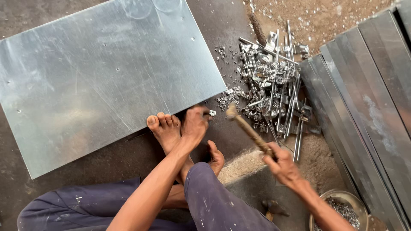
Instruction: The person assembles a metal box by attaching a latch and hammering metal pins into place while sitting on the floor.
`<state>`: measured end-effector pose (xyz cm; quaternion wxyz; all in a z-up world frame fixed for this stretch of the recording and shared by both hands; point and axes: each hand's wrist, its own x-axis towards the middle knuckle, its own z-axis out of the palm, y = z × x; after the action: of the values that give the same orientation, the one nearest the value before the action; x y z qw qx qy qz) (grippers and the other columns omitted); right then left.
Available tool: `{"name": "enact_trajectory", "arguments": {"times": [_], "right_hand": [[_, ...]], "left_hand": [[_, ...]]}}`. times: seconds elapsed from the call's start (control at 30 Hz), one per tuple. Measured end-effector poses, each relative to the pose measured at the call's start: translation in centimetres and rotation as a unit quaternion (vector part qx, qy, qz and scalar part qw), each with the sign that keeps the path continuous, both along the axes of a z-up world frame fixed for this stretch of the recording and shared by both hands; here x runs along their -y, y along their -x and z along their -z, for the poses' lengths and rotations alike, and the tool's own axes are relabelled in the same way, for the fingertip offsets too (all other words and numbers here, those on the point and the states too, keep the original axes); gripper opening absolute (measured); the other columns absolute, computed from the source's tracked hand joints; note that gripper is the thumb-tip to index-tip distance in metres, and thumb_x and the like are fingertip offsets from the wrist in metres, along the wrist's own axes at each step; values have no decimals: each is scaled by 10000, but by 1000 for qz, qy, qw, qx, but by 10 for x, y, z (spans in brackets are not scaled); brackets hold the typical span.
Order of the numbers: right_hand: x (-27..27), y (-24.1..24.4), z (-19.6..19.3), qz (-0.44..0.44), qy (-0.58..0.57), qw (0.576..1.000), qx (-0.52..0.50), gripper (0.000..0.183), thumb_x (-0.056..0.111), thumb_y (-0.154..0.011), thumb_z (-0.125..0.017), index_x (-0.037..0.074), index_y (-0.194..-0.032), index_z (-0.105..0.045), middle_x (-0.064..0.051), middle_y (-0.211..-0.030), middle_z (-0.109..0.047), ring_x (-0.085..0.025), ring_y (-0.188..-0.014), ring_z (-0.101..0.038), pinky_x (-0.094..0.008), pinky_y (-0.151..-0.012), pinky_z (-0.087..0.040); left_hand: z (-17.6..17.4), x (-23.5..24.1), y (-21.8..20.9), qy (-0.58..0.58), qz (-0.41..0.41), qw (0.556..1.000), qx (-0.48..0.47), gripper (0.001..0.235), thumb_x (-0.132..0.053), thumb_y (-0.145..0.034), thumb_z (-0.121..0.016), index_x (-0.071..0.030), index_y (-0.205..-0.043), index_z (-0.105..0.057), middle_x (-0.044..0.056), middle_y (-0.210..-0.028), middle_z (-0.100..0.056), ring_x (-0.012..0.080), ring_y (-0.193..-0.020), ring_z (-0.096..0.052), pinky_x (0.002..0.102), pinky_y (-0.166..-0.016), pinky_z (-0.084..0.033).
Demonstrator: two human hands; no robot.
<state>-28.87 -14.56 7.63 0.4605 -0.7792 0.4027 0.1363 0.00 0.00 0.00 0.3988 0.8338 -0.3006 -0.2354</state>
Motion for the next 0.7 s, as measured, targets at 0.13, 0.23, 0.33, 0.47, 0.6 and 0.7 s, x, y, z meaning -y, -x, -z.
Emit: {"name": "enact_trajectory", "arguments": {"times": [0.13,0.23,0.33,0.47,0.6,0.7], "right_hand": [[-34,12,33,-17,1,993,119,404,467,-1001,-525,91,-871,-601,-8,-672,-484,-127,-582,-453,-348,-489,-424],[-54,6,34,16,4,987,159,415,418,-1042,-485,75,-829,-579,7,-624,-461,-119,-553,-429,-337,-491,-385],[-60,-1,28,28,-13,992,120,396,393,-1023,-477,49,-855,-579,-9,-578,-422,-127,-515,-402,-359,-471,-366],[-56,4,16,62,2,998,-4,354,394,-1023,-442,87,-967,-608,-57,-571,-471,-172,-471,-418,-412,-434,-376],[-50,42,0,-16,219,974,55,353,383,-1001,-577,49,-940,-673,-83,-657,-624,-164,-527,-556,-358,-487,-451],[-46,44,16,-43,236,970,37,335,374,-963,-624,55,-1047,-684,-72,-804,-697,-158,-500,-603,-267,-408,-514]], "left_hand": [[-10,3,-5,12,-18,999,-23,166,-77,-828,-748,-21,-983,-726,158,-793,-738,279,-705,-721,410,-656,-551],[-23,-1,-2,0,-24,999,-45,197,-83,-826,-758,-18,-1006,-714,184,-760,-712,317,-685,-697,431,-647,-530],[-29,-3,-3,-11,-12,998,-67,190,-71,-859,-711,-45,-1047,-721,191,-753,-700,319,-690,-693,426,-659,-530],[-34,-6,3,85,14,996,37,138,-70,-833,-715,-40,-965,-745,190,-840,-682,318,-774,-665,414,-700,-524],[-38,3,15,234,4,963,-131,220,4,-772,-595,-7,-986,-647,177,-1009,-619,302,-916,-675,390,-692,-570],[-32,47,18,260,-16,835,-484,292,-34,-816,-585,-69,-1106,-608,125,-1007,-677,266,-792,-599,333,-652,-458]]}}
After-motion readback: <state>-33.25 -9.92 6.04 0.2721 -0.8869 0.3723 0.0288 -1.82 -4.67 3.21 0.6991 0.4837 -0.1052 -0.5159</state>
